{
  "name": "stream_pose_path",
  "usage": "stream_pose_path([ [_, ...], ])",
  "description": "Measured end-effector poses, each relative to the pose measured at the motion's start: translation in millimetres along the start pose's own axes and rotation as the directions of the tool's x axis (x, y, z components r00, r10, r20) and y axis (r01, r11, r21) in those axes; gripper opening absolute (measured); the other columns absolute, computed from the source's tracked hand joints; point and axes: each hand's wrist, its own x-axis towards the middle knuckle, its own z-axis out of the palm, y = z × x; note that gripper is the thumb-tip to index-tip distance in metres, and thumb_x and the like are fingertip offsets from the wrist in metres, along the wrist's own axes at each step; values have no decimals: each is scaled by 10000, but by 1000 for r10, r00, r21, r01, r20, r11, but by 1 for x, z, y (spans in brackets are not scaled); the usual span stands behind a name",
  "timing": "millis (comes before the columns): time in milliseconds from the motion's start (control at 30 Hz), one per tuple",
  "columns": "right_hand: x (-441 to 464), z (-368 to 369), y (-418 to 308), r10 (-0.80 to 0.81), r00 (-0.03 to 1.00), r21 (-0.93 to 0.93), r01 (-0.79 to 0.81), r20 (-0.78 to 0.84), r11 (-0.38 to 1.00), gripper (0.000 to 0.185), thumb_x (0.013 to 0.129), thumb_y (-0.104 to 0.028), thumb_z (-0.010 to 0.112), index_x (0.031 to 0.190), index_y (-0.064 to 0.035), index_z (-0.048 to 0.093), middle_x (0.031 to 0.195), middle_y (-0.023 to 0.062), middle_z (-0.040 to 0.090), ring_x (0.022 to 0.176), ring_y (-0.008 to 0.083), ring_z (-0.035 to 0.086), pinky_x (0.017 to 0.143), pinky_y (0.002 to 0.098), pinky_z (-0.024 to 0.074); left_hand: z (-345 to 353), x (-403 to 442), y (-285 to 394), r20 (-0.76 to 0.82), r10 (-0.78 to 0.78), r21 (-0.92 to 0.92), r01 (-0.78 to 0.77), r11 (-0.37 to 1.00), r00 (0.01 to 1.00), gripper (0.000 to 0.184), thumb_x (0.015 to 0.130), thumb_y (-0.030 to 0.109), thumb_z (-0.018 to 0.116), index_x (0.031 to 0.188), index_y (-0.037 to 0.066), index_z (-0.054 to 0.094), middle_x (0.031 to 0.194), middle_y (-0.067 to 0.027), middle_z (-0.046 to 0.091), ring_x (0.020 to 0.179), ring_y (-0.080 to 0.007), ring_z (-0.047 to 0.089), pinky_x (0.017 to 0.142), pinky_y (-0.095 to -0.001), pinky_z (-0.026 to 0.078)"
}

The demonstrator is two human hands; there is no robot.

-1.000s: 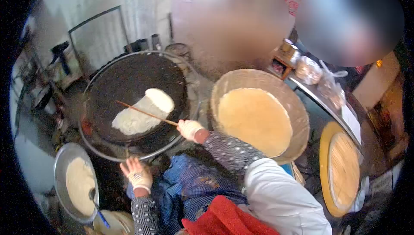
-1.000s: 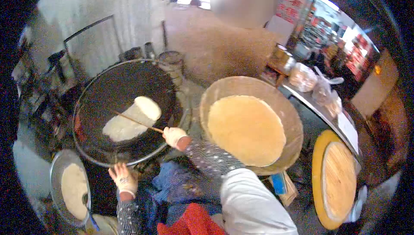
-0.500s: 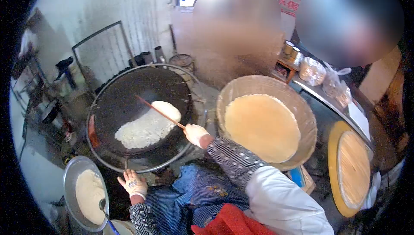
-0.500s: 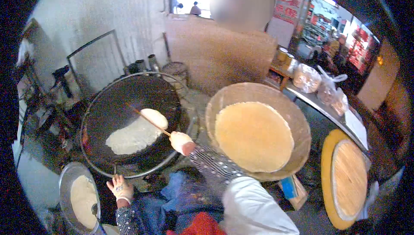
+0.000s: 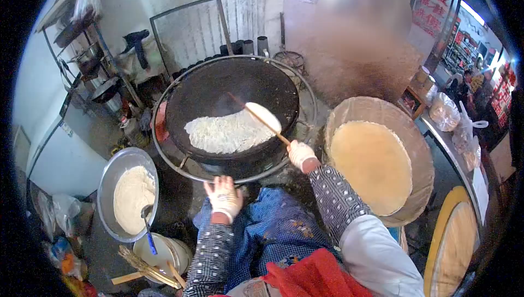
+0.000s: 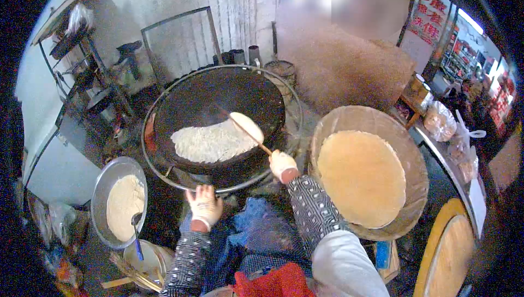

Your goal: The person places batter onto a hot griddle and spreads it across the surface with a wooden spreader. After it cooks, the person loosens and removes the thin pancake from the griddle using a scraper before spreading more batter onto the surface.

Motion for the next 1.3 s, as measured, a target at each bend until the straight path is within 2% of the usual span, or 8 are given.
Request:
stream_pose_path([
  [200, -31, -15, -31, -197, 975, -112, 208, 101, 972, 294, 962, -297, 459, 922, -17, 537, 774, 216, 670, 751, 383, 668, 685, 498, 521, 20, -9, -6, -82, 33, 59, -29, 998, 996, 690, 864, 386, 517, 1409, -19, 393, 1472, -205, 382, 1407, -367, 276, 1139, -631, 16],
  [333, -3, -16, -3, 8, 1000, 33, -8, 8, 999, 253, 898, -206, 506, 824, 9, 616, 698, 190, 664, 683, 345, 678, 598, 470, 531, -2, -12, -14, 23, 35, 9, -36, 999, 999, 695, 862, 360, 548, 1409, -33, 380, 1491, -217, 361, 1427, -357, 262, 1141, -634, -5],
  [467, -10, 4, -9, -410, 888, -263, 353, -207, 898, 265, 922, -228, 471, 930, 13, 581, 764, 167, 674, 707, 305, 659, 662, 409, 541, -11, -9, -15, 34, 5, -10, -4, 1000, 999, 715, 838, 379, 590, 1403, -11, 386, 1486, -189, 370, 1420, -347, 272, 1146, -618, 5],
  [567, 5, 5, 6, -11, 997, -16, 9, -73, 1000, 274, 936, -234, 455, 969, 10, 573, 799, 168, 684, 736, 297, 675, 687, 425, 537, 13, -7, -27, -36, -25, 121, 29, 992, 999, 750, 815, 441, 623, 1388, 14, 397, 1483, -156, 377, 1420, -318, 268, 1149, -602, 25],
  [767, -14, 4, -2, -222, 972, -52, 218, -77, 974, 247, 930, -235, 474, 915, -12, 578, 770, 174, 680, 738, 315, 681, 651, 430, 536, 17, -3, -37, 6, -72, 83, 71, 994, 997, 703, 804, 314, 563, 1399, -19, 394, 1494, -181, 355, 1424, -331, 248, 1153, -601, -8],
  [967, 12, 10, 11, -43, 994, 11, 44, -97, 999, 243, 928, -219, 460, 965, -27, 604, 849, 170, 692, 817, 348, 675, 736, 445, 535, 20, 1, -51, -4, -124, 129, 124, 984, 992, 646, 825, 274, 547, 1397, 5, 411, 1492, -151, 373, 1427, -306, 254, 1157, -586, 16],
  [1100, -17, -12, 25, -281, 946, -241, 238, -163, 941, 257, 905, -192, 466, 958, 21, 600, 774, 144, 684, 743, 255, 689, 662, 391, 554, 33, 10, -65, -15, -148, 52, 149, 987, 989, 600, 825, 242, 555, 1376, 32, 447, 1486, -139, 389, 1422, -309, 266, 1155, -586, 26],
  [1300, -24, -28, 7, -143, 989, 49, 145, -46, 988, 337, 960, -296, 463, 1001, 20, 572, 842, 225, 675, 797, 390, 667, 693, 502, 525, 0, 9, -19, -33, -126, 12, 127, 992, 991, 606, 834, 324, 562, 1363, 41, 479, 1475, -119, 416, 1419, -315, 274, 1134, -633, 50],
])
